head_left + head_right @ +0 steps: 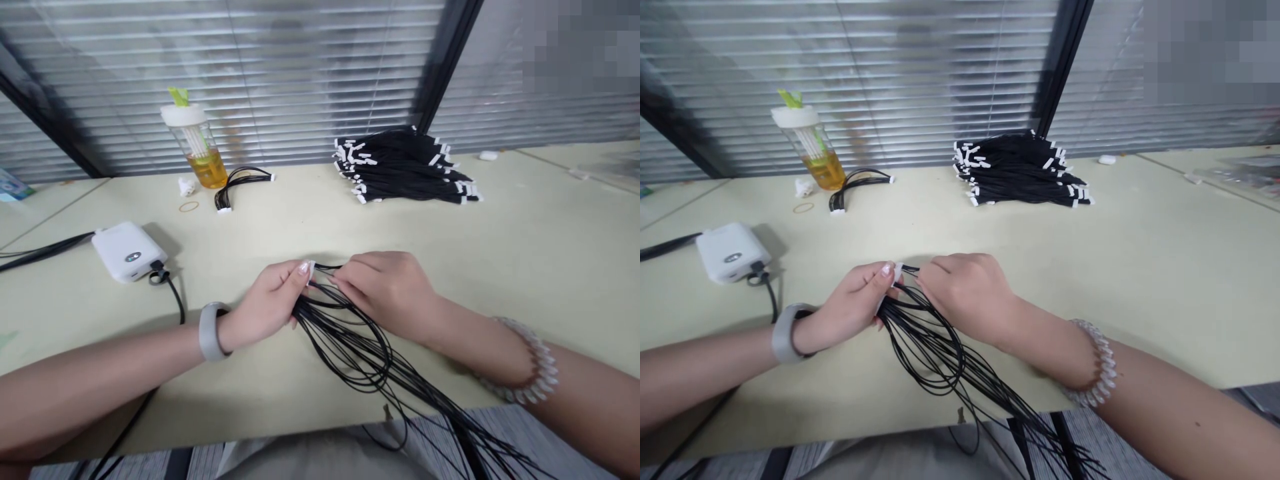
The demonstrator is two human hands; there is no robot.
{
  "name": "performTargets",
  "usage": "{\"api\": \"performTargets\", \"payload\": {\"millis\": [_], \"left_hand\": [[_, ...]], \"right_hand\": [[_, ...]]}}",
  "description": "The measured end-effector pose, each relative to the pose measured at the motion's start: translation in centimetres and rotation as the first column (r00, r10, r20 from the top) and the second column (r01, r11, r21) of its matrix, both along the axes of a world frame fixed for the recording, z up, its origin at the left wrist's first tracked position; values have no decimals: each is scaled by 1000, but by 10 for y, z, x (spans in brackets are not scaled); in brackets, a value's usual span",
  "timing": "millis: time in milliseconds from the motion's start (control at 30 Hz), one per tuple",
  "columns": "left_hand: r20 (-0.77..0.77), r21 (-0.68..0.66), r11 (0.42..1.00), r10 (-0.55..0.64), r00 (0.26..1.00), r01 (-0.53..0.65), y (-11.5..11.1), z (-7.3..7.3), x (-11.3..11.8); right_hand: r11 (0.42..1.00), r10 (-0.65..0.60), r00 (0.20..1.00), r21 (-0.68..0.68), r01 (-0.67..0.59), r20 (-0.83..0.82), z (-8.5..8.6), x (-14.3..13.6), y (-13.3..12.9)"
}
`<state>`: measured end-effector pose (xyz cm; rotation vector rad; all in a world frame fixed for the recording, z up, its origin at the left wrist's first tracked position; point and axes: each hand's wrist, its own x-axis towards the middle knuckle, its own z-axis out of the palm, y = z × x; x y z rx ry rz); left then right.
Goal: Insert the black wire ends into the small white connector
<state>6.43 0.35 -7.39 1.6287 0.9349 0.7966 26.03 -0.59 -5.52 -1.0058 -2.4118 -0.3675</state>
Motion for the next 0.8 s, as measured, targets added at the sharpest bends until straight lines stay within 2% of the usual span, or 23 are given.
{"api": "performTargets", "payload": {"millis": [267, 600, 700, 800], "left_hand": [[-44, 11, 1000, -2, 999, 2, 1, 1, 2], [-80, -27, 1000, 1, 997, -3, 2, 2, 3], [-84, -69, 997, 31, 996, -37, 3, 1, 3], [-66, -107, 990, 83, 994, -90, 5, -1, 2]], "right_hand": [[1000, 12, 1000, -23, -12, 13, 1, -1, 1], [999, 40, 999, 35, -40, -15, -2, -1, 0], [999, 38, 998, -25, -40, -57, -1, -1, 1], [987, 25, 985, -154, -51, -168, 3, 1, 1]]}}
